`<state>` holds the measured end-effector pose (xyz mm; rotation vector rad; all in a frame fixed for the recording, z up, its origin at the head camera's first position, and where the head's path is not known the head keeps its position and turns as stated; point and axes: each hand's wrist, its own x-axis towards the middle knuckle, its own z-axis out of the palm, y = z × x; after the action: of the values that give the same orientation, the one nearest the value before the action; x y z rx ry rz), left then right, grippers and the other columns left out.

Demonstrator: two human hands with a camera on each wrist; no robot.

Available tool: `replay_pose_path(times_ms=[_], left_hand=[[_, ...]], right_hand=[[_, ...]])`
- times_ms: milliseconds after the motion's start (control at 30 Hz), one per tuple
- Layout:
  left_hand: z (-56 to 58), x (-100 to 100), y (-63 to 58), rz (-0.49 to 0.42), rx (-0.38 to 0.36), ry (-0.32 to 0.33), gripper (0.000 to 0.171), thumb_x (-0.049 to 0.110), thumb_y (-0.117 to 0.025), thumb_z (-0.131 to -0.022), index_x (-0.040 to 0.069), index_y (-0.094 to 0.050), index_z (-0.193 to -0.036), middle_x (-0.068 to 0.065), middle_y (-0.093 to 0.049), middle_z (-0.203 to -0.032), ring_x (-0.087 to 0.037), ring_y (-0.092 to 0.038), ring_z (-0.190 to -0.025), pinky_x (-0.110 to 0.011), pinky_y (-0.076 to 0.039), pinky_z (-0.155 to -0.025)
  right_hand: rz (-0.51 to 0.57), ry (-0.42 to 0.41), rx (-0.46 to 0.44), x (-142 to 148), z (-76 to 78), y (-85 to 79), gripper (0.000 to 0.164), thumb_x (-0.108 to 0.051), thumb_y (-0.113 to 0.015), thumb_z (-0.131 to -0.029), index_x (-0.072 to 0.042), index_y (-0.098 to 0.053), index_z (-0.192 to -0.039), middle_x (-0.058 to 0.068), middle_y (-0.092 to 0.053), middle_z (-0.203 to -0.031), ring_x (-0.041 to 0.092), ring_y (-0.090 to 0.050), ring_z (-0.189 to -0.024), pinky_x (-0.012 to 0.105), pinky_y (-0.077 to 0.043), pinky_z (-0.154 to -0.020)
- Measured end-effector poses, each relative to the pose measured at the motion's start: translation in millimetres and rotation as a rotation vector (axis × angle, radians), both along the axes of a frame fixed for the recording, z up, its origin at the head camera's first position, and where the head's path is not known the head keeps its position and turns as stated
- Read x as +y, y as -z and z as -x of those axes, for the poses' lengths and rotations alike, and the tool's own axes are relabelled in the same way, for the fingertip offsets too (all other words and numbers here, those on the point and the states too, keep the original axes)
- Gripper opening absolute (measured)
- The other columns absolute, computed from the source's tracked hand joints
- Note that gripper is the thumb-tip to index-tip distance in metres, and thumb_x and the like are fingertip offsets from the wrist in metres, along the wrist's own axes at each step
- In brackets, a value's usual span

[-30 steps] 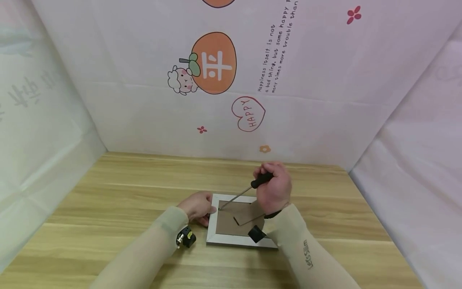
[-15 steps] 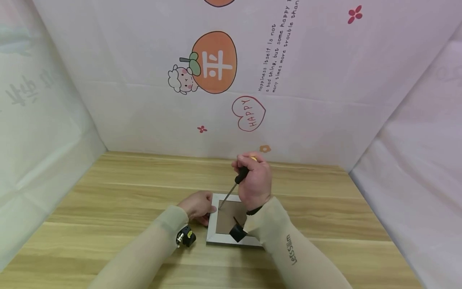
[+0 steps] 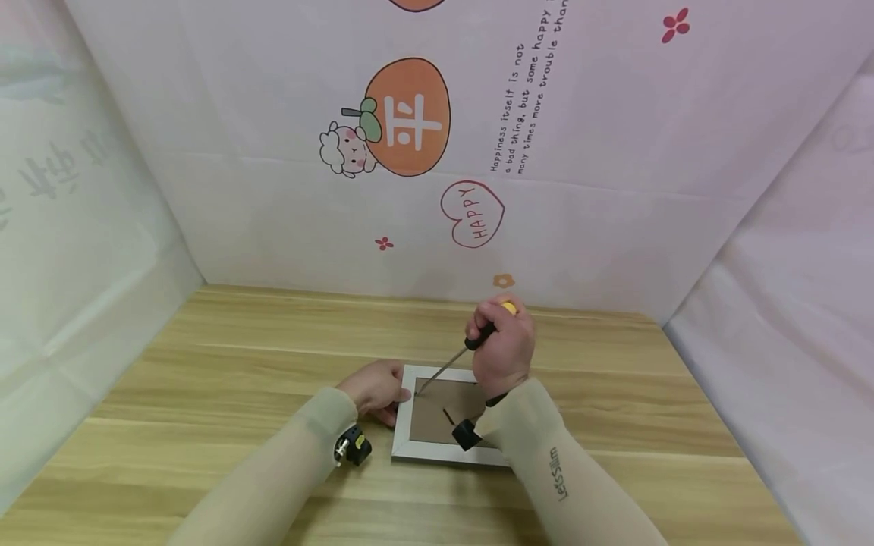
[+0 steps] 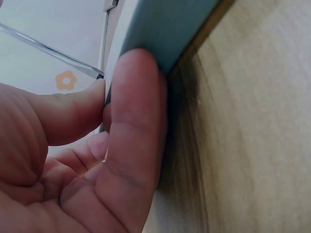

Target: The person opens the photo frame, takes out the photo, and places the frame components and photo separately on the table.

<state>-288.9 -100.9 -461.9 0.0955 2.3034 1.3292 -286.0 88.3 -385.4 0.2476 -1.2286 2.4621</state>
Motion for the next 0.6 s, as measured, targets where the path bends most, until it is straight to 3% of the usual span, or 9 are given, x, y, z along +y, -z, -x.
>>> replay_pose_path(times_ms=[600], left_hand=[[6.8, -0.4, 5.9, 0.000, -0.019, -0.012, 0.012, -0.002, -0.064, -0.094, 0.001, -0.053, -0.090, -0.017, -0.060, -0.080, -0.024, -0.062, -0.059, -0.033, -0.057, -0.051]], right_hand=[[-0.149, -0.040, -0.069, -42.6, 1.8, -21.8, 0.019, 0.003, -0.061, -0.087, -0.008, -0.054, -0.073, 0.004, -0.049, -0.063, 0.016, -0.047, -0.053, 0.024, -0.043, -0.051]])
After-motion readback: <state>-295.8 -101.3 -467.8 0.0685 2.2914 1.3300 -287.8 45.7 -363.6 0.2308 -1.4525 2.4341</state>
